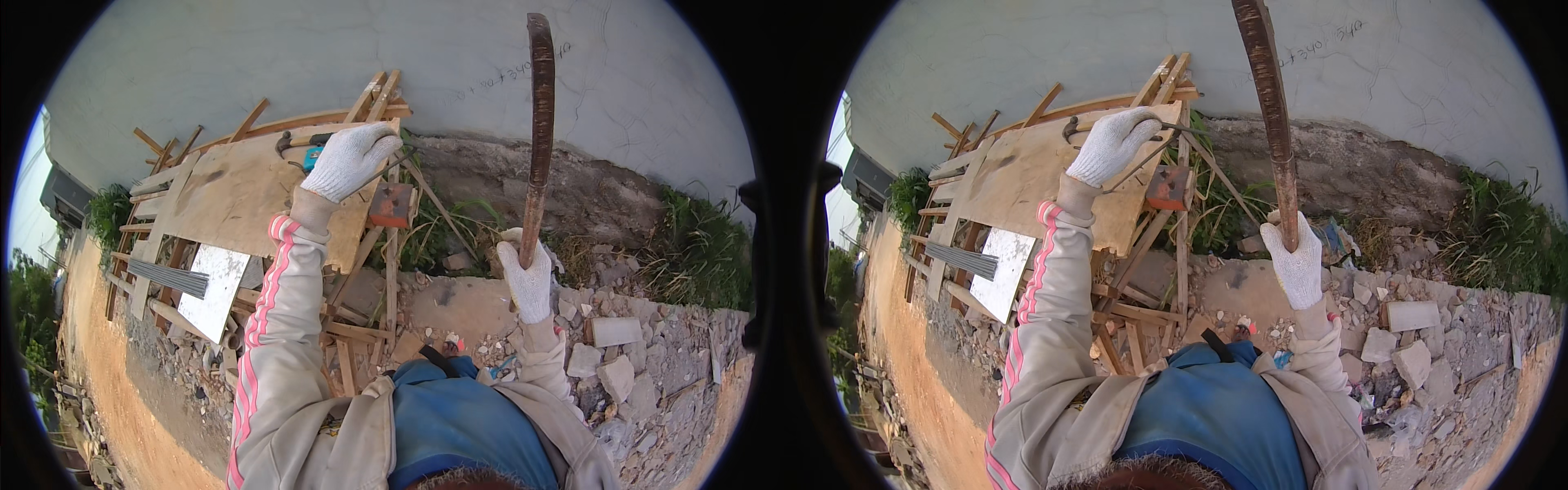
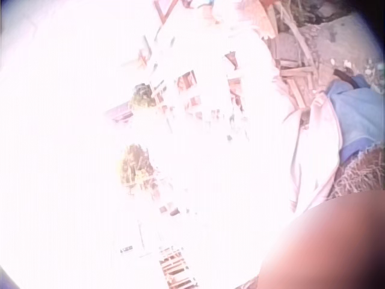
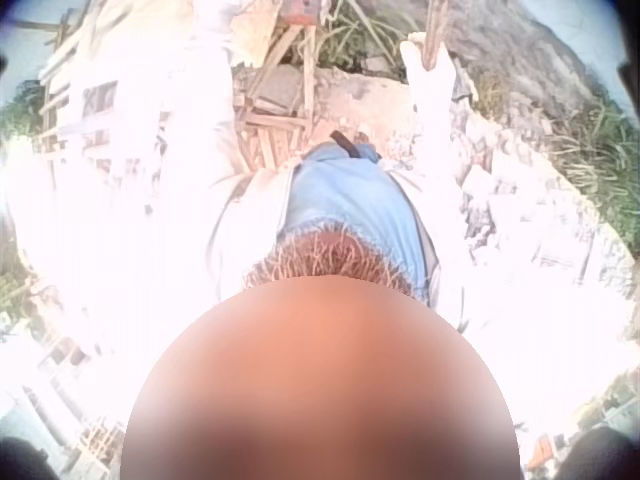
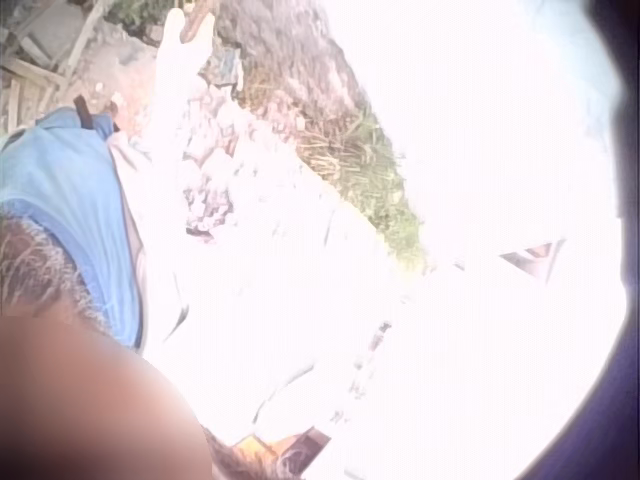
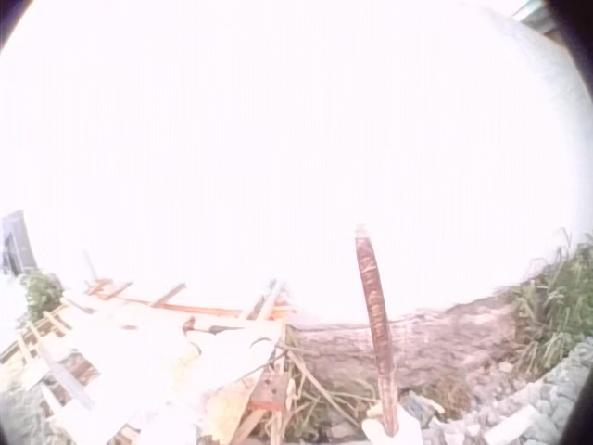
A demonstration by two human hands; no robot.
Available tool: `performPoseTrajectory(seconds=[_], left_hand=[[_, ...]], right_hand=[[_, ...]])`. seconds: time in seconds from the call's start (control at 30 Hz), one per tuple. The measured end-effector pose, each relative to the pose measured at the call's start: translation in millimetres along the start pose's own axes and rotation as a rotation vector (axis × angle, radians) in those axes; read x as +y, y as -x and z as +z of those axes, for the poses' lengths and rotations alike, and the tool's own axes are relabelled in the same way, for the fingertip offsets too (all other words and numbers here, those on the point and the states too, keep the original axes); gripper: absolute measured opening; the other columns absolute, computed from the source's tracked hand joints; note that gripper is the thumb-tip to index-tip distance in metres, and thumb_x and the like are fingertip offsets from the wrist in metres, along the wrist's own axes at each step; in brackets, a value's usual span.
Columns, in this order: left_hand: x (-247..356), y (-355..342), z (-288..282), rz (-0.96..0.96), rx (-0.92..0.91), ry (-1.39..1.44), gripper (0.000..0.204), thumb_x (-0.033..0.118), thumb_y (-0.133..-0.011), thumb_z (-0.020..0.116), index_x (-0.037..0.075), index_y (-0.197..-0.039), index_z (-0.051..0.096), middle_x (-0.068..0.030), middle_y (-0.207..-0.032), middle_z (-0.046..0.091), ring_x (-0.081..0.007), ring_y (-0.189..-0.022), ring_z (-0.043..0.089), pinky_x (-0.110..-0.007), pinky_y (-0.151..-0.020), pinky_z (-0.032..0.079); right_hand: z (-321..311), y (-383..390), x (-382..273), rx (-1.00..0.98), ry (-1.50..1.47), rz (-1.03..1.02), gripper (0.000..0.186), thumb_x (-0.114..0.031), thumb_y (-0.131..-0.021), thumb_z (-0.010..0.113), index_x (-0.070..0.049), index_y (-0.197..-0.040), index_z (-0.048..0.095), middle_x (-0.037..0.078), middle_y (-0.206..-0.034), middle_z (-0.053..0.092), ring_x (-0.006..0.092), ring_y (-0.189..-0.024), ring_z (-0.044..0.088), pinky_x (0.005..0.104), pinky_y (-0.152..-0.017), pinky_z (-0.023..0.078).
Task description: The person repeatedly bends metal rods into U-shapes using a crowbar and a wooden workbench. They position each rod, lever it with the crowbar, and then inspect the bent shape before repeating the process.
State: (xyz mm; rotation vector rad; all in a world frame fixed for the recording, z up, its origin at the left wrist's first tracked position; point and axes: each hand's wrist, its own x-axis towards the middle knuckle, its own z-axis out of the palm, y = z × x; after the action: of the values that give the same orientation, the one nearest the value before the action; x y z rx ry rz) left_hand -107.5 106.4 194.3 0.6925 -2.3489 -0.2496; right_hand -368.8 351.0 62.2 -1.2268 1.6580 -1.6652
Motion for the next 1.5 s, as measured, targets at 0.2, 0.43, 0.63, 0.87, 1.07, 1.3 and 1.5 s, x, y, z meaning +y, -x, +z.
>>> performPoseTrajectory(seconds=[0.2,0.43,0.63,0.87,1.07,1.3,1.5], left_hand=[[21.7,-12.8,-22.7,-0.255,-0.196,0.213,0.044,0.038,-0.110,0.061,-0.004,-0.120,0.074,-0.0152,-0.098,0.077,-0.0246,-0.092,0.070,-0.038,-0.087,0.055],[7.0,12.2,7.0,-0.282,-0.212,0.261,0.046,0.040,-0.109,0.062,-0.004,-0.112,0.073,-0.0209,-0.094,0.073,-0.0269,-0.084,0.069,-0.040,-0.079,0.054],[-26.8,98.1,14.0,-0.418,-0.049,0.529,0.046,0.036,-0.106,0.065,-0.007,-0.120,0.071,-0.0153,-0.102,0.076,-0.0210,-0.092,0.070,-0.037,-0.086,0.055],[-35.6,231.0,10.4,-0.741,-0.067,0.498,0.035,0.025,-0.107,0.067,-0.006,-0.121,0.071,-0.0067,-0.097,0.072,-0.0125,-0.091,0.066,-0.030,-0.083,0.054],[-14.3,308.6,-8.6,-0.940,0.162,0.459,0.035,0.026,-0.105,0.066,-0.006,-0.119,0.072,-0.0082,-0.090,0.073,-0.0137,-0.079,0.068,-0.032,-0.074,0.055],[-1.4,337.7,8.9,-1.138,0.343,0.510,0.030,0.023,-0.105,0.067,-0.005,-0.117,0.074,-0.0069,-0.084,0.070,-0.0126,-0.077,0.065,-0.031,-0.071,0.053],[1.0,340.6,36.6,-1.127,0.380,0.568,0.032,0.025,-0.108,0.065,-0.005,-0.115,0.074,-0.0068,-0.089,0.072,-0.0129,-0.083,0.065,-0.030,-0.077,0.053]], right_hand=[[42.2,-110.1,-45.9,-0.009,0.213,-0.421,0.034,-0.025,-0.102,0.078,-0.001,-0.125,0.073,0.013,-0.106,0.077,0.0173,-0.091,0.068,0.0340,-0.087,0.055],[94.4,-112.9,-37.6,-0.388,0.200,-0.124,0.038,-0.037,-0.100,0.077,0.000,-0.110,0.073,0.016,-0.085,0.066,0.0230,-0.077,0.059,0.0362,-0.077,0.052],[120.4,-107.7,-28.7,-0.334,0.268,-0.260,0.041,-0.040,-0.099,0.078,-0.001,-0.110,0.073,0.016,-0.083,0.065,0.0270,-0.074,0.057,0.0371,-0.076,0.051],[144.4,-127.6,-20.6,-0.258,0.394,-0.273,0.043,-0.043,-0.100,0.076,-0.001,-0.109,0.071,0.018,-0.084,0.066,0.0326,-0.075,0.060,0.0398,-0.075,0.051],[171.3,-135.7,-10.8,-0.236,0.500,-0.264,0.042,-0.043,-0.100,0.075,-0.001,-0.103,0.068,0.019,-0.081,0.061,0.0364,-0.074,0.057,0.0421,-0.074,0.050],[200.0,-125.0,22.0,-0.332,0.531,-0.221,0.042,-0.043,-0.098,0.076,-0.001,-0.102,0.069,0.021,-0.084,0.064,0.0396,-0.077,0.060,0.0441,-0.074,0.050],[194.9,-133.0,39.3,-0.347,0.505,-0.236,0.044,-0.043,-0.096,0.078,0.000,-0.103,0.070,0.016,-0.080,0.062,0.0325,-0.074,0.060,0.0427,-0.072,0.049]])
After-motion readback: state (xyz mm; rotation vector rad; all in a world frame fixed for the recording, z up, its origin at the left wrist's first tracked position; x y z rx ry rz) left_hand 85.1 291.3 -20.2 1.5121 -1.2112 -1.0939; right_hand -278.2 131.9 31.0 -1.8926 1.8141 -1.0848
